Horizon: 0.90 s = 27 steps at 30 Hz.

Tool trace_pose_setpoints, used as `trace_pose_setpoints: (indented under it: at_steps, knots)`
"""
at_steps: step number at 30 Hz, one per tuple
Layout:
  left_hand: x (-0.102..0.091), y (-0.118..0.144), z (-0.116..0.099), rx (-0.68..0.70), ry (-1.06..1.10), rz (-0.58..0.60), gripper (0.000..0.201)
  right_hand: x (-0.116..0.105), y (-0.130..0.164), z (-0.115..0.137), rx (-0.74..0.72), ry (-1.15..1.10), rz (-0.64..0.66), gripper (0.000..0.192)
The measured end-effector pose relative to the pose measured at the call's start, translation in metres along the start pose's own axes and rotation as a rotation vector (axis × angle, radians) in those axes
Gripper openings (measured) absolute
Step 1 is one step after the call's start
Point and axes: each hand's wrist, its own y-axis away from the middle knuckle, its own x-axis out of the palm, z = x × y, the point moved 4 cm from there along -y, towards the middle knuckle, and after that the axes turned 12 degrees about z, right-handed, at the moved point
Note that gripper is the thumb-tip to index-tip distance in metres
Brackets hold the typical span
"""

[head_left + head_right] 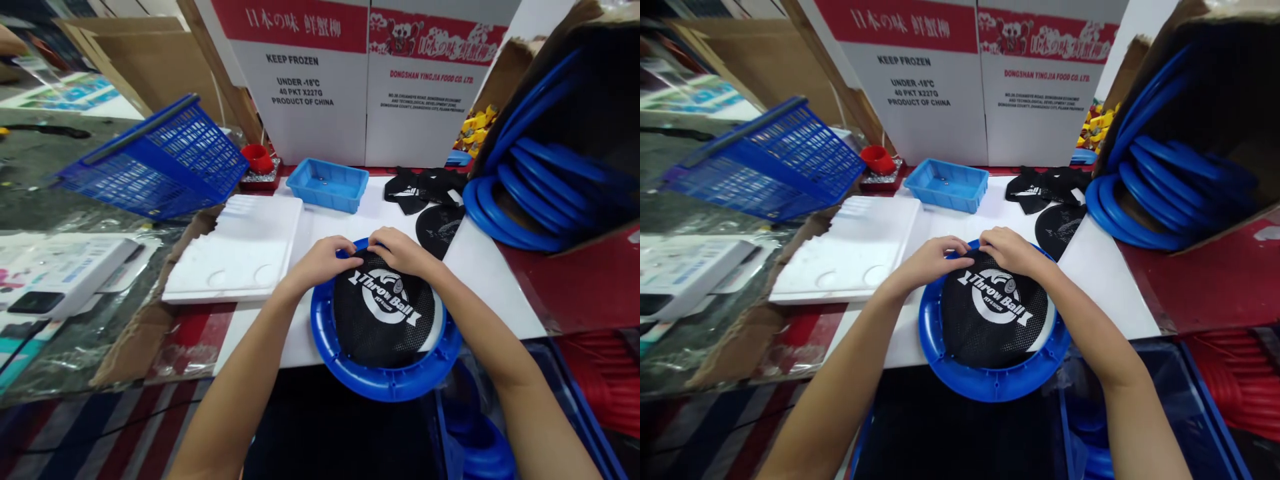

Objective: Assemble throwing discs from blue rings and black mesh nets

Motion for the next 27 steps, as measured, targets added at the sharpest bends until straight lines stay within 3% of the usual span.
trace_pose_setpoints:
  at_steps: [5,11,27]
  knots:
    - [-0.003,0.0,0.004,-0.075,-0.074,-0.032,0.025,0.013,-0.002,0.001,-0.132,0.236,0.009,0.027]
    - [-0.009,0.004,0.003,-0.127,-0.091,-0.024,0.026,0.02,-0.001,-0.004,-0.126,0.342,0.062,0.046]
    - [-0.005,0.001,0.007,-0.18,-0.012,-0.07,0.019,0.017,-0.002,0.005,-0.144,0.466,0.023,0.038]
